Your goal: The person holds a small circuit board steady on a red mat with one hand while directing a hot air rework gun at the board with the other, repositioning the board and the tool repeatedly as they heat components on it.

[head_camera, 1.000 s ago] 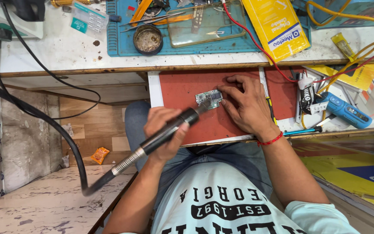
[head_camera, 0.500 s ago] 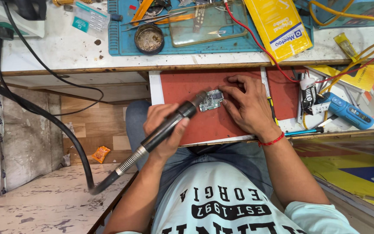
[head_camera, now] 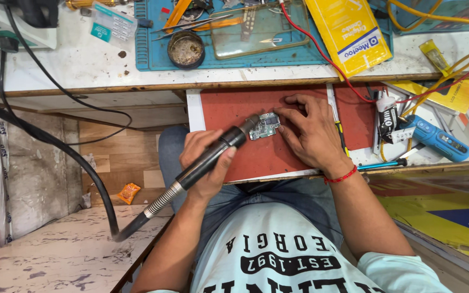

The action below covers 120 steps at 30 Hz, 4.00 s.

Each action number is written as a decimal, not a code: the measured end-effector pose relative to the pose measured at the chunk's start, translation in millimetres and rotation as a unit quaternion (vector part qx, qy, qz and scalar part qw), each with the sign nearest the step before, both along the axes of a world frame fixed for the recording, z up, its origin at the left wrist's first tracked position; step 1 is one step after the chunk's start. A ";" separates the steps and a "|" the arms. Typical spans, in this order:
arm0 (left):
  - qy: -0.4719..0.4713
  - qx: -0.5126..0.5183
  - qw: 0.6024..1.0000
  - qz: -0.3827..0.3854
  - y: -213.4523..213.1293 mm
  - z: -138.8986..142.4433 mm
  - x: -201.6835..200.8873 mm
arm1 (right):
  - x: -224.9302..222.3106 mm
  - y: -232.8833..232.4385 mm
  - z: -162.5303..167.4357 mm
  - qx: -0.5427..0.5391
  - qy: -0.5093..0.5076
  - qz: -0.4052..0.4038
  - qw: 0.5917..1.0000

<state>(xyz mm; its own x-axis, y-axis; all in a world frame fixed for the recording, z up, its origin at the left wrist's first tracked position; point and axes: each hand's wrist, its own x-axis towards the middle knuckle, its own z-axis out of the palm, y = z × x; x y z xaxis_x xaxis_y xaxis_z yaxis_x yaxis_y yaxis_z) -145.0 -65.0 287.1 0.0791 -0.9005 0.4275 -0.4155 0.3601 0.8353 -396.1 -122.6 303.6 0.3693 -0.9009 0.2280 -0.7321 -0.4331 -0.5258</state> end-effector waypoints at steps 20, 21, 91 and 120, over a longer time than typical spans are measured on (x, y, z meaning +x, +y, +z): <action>-0.006 -0.009 1.000 0.003 3.3 12.2 -1.1 | 2.4 2.7 6.3 -0.009 0.004 0.005 1.000; -0.001 -0.009 1.000 0.007 3.4 12.5 0.0 | 3.4 2.9 6.1 -0.009 0.006 0.004 1.000; -0.007 -0.053 0.998 -0.023 9.0 10.2 4.6 | 5.7 7.5 1.1 0.001 0.011 0.004 1.000; 0.005 -0.029 0.998 0.050 10.2 11.0 2.5 | 4.6 4.1 -0.3 -0.009 -0.007 -0.014 1.000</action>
<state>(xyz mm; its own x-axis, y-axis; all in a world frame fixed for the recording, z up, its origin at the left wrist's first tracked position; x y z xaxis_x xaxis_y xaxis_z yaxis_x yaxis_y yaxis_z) -142.5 -54.8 298.0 0.1719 -0.8612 0.4784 -0.4440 0.3658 0.8180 -391.5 -118.5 303.3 0.3402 -0.9066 0.2495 -0.7372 -0.4219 -0.5278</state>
